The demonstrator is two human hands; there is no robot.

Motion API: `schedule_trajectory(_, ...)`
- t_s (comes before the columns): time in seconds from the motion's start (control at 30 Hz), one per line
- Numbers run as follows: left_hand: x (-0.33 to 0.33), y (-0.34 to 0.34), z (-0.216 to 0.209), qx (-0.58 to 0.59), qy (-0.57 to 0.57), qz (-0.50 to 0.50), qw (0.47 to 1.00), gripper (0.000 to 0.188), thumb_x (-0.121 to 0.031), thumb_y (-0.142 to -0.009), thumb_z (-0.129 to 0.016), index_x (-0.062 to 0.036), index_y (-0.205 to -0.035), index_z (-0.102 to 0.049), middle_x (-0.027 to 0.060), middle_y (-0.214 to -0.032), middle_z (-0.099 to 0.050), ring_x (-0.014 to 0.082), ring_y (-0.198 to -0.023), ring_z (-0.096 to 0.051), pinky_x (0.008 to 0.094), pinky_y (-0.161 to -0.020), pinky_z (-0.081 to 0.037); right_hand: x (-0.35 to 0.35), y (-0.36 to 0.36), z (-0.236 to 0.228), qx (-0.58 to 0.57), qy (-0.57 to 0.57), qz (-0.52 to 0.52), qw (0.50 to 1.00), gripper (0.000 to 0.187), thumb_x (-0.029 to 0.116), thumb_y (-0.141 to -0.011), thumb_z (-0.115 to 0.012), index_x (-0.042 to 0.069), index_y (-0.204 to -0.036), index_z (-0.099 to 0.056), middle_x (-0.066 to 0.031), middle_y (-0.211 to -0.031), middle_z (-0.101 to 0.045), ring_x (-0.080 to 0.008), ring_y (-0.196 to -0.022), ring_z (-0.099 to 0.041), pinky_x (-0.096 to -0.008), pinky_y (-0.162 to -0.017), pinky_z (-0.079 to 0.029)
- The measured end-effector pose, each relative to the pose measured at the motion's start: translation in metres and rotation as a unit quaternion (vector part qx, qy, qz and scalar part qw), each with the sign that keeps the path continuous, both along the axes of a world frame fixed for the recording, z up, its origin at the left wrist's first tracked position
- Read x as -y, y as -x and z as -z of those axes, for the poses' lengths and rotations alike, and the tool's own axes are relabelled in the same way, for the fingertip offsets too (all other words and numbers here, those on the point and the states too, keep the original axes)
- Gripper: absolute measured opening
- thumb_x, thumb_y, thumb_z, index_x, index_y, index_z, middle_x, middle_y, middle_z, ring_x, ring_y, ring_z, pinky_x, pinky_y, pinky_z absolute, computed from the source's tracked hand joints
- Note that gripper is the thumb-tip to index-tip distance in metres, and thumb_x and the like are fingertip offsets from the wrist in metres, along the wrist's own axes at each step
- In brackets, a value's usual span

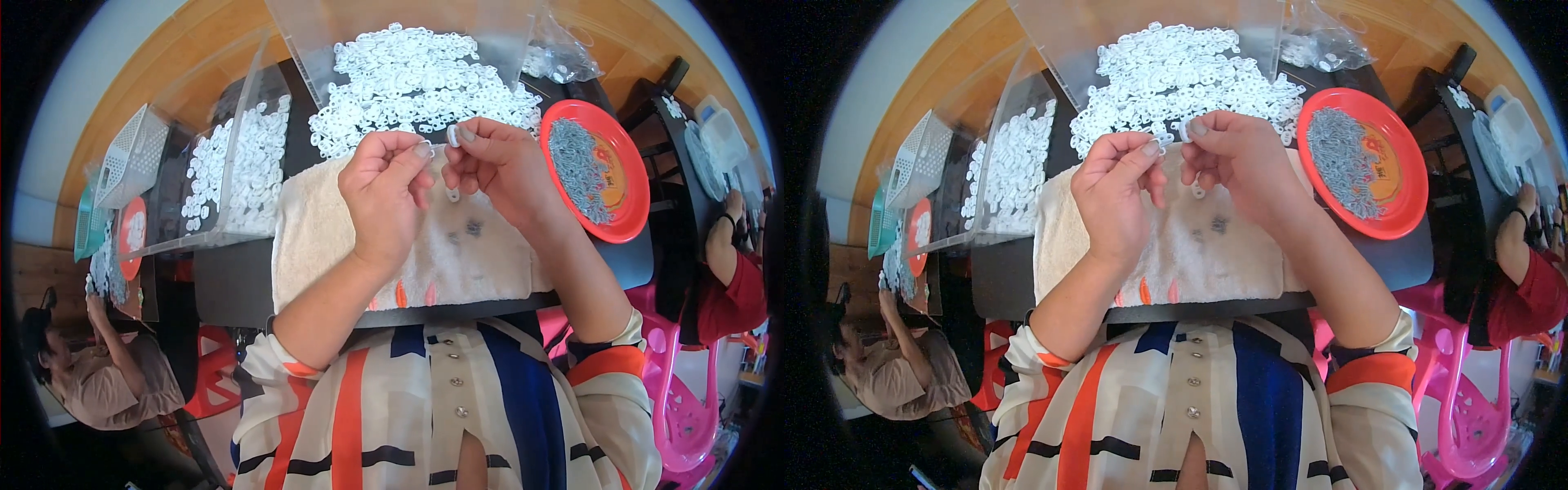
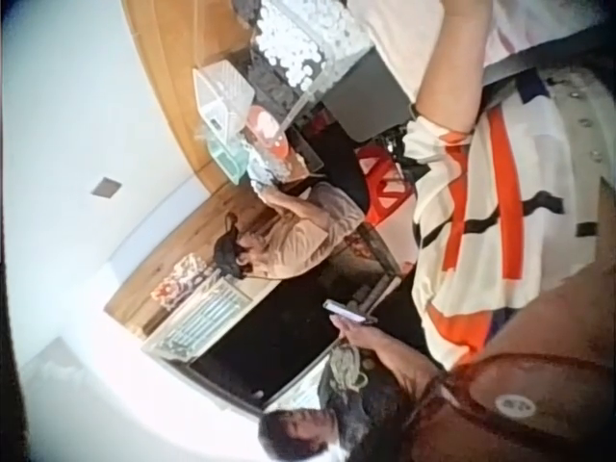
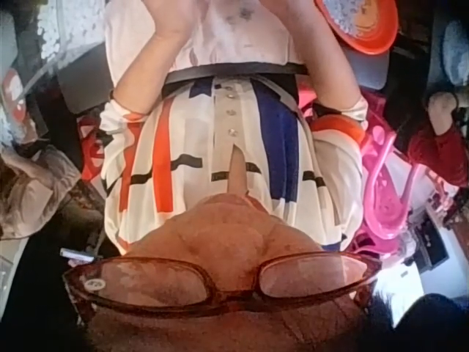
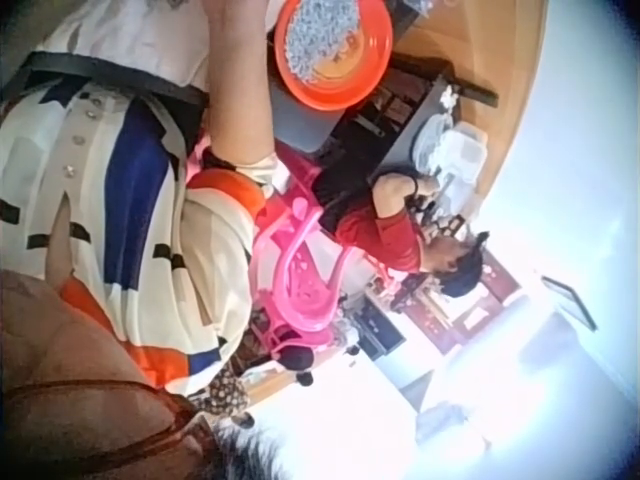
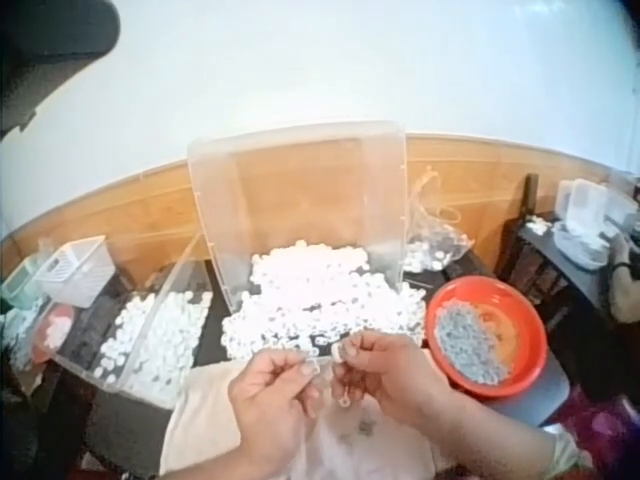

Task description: Assembling small white plastic components by manually inserting tiny metal pins.

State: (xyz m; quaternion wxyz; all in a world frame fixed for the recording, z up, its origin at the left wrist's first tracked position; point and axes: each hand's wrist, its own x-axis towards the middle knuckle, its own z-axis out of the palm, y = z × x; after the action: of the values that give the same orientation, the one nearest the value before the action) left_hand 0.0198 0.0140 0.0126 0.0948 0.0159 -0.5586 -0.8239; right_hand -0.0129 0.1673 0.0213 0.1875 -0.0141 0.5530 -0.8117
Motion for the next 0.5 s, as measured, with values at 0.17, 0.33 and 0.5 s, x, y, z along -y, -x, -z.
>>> schedule_trajectory(0.17,-0.0003,-0.001,-0.0028,0.004,0.006,-0.004,1.0,0.01,-0.006,-0.086,-0.062,0.0031,-0.091,-0.059,0.0081,-0.076,-0.061,0.0108,-0.058,-0.054,0.0237,-0.045,-0.042,-0.0002,0.0,-0.002,0.002,0.021,-0.025,0.999,0.018,0.017,-0.096,-0.053,0.0,-0.095,-0.058,-0.0053,-0.08,-0.061,-0.017,-0.066,-0.061,-0.0249,-0.056,-0.043)
schedule_trajectory(0.33,0.0011,-0.0011,-0.0026,-0.007,0.0,-0.004,1.0,0.006,-0.004,-0.087,-0.062,0.0005,-0.09,-0.06,0.0036,-0.077,-0.06,0.0056,-0.058,-0.052,0.0187,-0.043,-0.04,0.0036,-0.0025,-0.0035,-0.013,0.001,-0.024,1.0,0.017,0.016,-0.095,-0.054,0.0,-0.096,-0.058,-0.0054,-0.08,-0.061,-0.0168,-0.066,-0.061,-0.0251,-0.055,-0.043)
schedule_trajectory(0.5,0.0007,-0.0008,-0.0023,-0.01,0.003,-0.007,1.0,0.006,-0.004,-0.087,-0.062,0.0004,-0.09,-0.06,0.0035,-0.076,-0.06,0.0054,-0.058,-0.052,0.0186,-0.042,-0.039,0.0056,-0.0044,-0.0041,-0.02,-0.01,-0.017,1.0,0.016,0.015,-0.094,-0.056,0.0,-0.097,-0.059,-0.0056,-0.08,-0.061,-0.0163,-0.066,-0.061,-0.025,-0.056,-0.043)
